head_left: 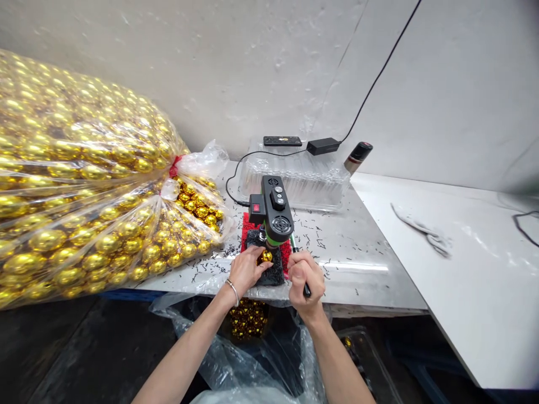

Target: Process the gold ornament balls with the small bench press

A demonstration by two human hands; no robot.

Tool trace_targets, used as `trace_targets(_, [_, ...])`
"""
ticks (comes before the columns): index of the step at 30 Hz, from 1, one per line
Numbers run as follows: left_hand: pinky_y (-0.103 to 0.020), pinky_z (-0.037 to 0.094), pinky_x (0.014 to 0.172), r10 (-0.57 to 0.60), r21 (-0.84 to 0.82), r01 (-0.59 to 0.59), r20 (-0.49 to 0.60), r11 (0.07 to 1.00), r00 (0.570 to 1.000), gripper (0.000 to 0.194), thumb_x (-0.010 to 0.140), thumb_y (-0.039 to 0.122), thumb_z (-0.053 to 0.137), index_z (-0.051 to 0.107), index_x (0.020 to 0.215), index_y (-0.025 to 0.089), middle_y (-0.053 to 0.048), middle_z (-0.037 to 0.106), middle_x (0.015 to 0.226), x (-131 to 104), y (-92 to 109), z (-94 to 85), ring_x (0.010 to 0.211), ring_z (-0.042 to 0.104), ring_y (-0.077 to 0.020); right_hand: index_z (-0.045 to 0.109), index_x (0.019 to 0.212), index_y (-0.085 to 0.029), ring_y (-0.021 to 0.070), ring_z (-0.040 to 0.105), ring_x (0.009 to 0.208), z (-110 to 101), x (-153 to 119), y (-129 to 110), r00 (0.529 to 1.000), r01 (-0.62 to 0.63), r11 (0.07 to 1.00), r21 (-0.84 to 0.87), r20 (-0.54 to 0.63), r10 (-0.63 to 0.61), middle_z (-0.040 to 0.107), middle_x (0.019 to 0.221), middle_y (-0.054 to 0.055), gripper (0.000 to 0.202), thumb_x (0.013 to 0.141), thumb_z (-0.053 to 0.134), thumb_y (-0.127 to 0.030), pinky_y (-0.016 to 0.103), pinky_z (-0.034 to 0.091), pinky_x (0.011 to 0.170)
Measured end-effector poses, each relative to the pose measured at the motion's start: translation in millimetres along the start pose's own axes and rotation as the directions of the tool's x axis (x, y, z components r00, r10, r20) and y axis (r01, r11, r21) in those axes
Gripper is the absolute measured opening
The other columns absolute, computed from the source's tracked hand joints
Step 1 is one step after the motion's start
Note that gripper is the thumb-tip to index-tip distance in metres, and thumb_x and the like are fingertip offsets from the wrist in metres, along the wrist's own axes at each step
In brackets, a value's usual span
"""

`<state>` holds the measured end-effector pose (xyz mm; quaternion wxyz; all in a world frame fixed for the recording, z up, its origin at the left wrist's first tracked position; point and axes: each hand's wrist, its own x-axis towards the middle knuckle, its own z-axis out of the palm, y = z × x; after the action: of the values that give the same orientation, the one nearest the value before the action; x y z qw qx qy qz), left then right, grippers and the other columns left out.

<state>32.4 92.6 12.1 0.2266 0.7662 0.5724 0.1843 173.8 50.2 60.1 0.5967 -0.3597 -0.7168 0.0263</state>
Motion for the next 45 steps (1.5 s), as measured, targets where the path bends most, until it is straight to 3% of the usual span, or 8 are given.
trace_targets(16, [-0.028, 0.048, 0.079, -0.033, -0.015, 0.033, 0.003, 0.999, 0.999, 0.037, 0.087, 0.044, 0.055, 0.063, 0.116, 0.022, -0.009, 0.064, 0.119, -0.8, 0.7, 1.1, 0.099, 0.064, -0.0234, 0.043, 0.066, -0.021, 0.0129, 0.050, 0.058, 23.0, -41.7, 40.7, 0.983, 0.116, 0.993, -0.023, -0.143, -0.118, 0.050, 0.066, 0.000, 0.032, 0.095, 0.029, -0.026, 0.034, 0.044, 0.064])
trace_targets(21, [-0.029, 0.049, 0.077, -0.034, 0.003, 0.034, 0.026, 0.999, 0.999, 0.039, 0.088, 0.045, 0.052, 0.063, 0.117, 0.021, -0.009, 0.065, 0.117, -0.6, -0.7, 0.8, 0.099, 0.065, -0.0246, 0.043, 0.068, -0.021, 0.0133, 0.054, 0.064, 22.4, -43.4, 40.4, 0.987, 0.149, 0.987, -0.062, -0.044, -0.152, 0.050, 0.068, 0.001, 0.029, 0.094, 0.032, -0.023, 0.033, 0.045, 0.064])
trace_targets(26, [-0.029, 0.048, 0.083, -0.037, -0.037, 0.037, -0.003, 0.999, 0.999, 0.037, 0.085, 0.039, 0.058, 0.064, 0.117, 0.022, -0.008, 0.065, 0.118, 2.8, -1.8, 2.4, 0.102, 0.064, -0.0235, 0.041, 0.064, -0.021, 0.0126, 0.049, 0.060, 15.8, -24.0, 23.1, 0.990, 0.100, 0.993, -0.058, -0.097, -0.105, 0.048, 0.063, 0.000, 0.031, 0.093, 0.031, -0.020, 0.031, 0.044, 0.060])
trace_targets(31, [-0.032, 0.047, 0.088, -0.087, -0.311, 0.049, -0.109, 0.949, 0.990, 0.037, 0.078, 0.040, 0.066, 0.068, 0.109, 0.021, -0.009, 0.069, 0.110, -17.5, -1.2, -6.6, 0.099, 0.064, -0.0243, 0.040, 0.061, -0.021, 0.0123, 0.048, 0.059, 2.8, 17.0, -4.0, 0.994, -0.039, 0.999, -0.007, -0.100, 0.038, 0.044, 0.058, -0.001, 0.030, 0.090, 0.037, -0.012, 0.028, 0.037, 0.054])
trace_targets(35, [-0.029, 0.048, 0.075, -0.087, -0.587, 0.200, 0.214, 0.785, 0.973, 0.042, 0.073, 0.051, 0.067, 0.072, 0.101, 0.020, -0.004, 0.072, 0.092, -63.6, -7.4, 4.5, 0.083, 0.063, -0.0217, 0.037, 0.060, -0.021, 0.0116, 0.044, 0.057, 2.6, 26.8, -11.4, 0.992, -0.067, 0.998, 0.002, -0.111, 0.067, 0.040, 0.055, -0.002, 0.031, 0.090, 0.037, -0.012, 0.028, 0.034, 0.054])
trace_targets(38, [-0.025, 0.046, 0.063, -0.088, -0.644, 0.435, 0.497, 0.629, 0.863, 0.044, 0.071, 0.057, 0.066, 0.072, 0.083, 0.015, -0.001, 0.066, 0.070, -93.9, -17.5, 32.9, 0.068, 0.059, -0.0168, 0.037, 0.061, -0.021, 0.0114, 0.044, 0.058, 5.5, 20.8, -9.8, 0.990, -0.051, 0.999, 0.018, -0.133, 0.053, 0.041, 0.057, -0.002, 0.031, 0.090, 0.037, -0.010, 0.028, 0.032, 0.054])
trace_targets(42, [-0.023, 0.047, 0.061, -0.301, -0.687, 0.722, 0.673, 0.085, 0.676, 0.041, 0.068, 0.050, 0.074, 0.067, 0.088, 0.016, -0.001, 0.064, 0.076, -111.4, -26.9, 52.3, 0.070, 0.060, -0.0131, 0.038, 0.063, -0.020, 0.0115, 0.045, 0.061, 4.3, 14.4, -7.5, 0.995, -0.037, 0.999, 0.010, -0.087, 0.038, 0.044, 0.061, -0.001, 0.029, 0.088, 0.037, -0.007, 0.028, 0.033, 0.054])
trace_targets(45, [-0.026, 0.051, 0.075, -0.147, -0.670, 0.699, 0.740, -0.251, 0.657, 0.042, 0.060, 0.022, 0.082, 0.066, 0.099, 0.017, -0.003, 0.066, 0.086, -112.3, -23.9, 31.8, 0.081, 0.065, -0.0142, 0.039, 0.063, -0.020, 0.0117, 0.046, 0.062, 2.6, 13.0, -7.1, 0.997, -0.037, 0.999, 0.005, -0.064, 0.038, 0.046, 0.063, 0.000, 0.028, 0.088, 0.038, -0.008, 0.028, 0.035, 0.055])
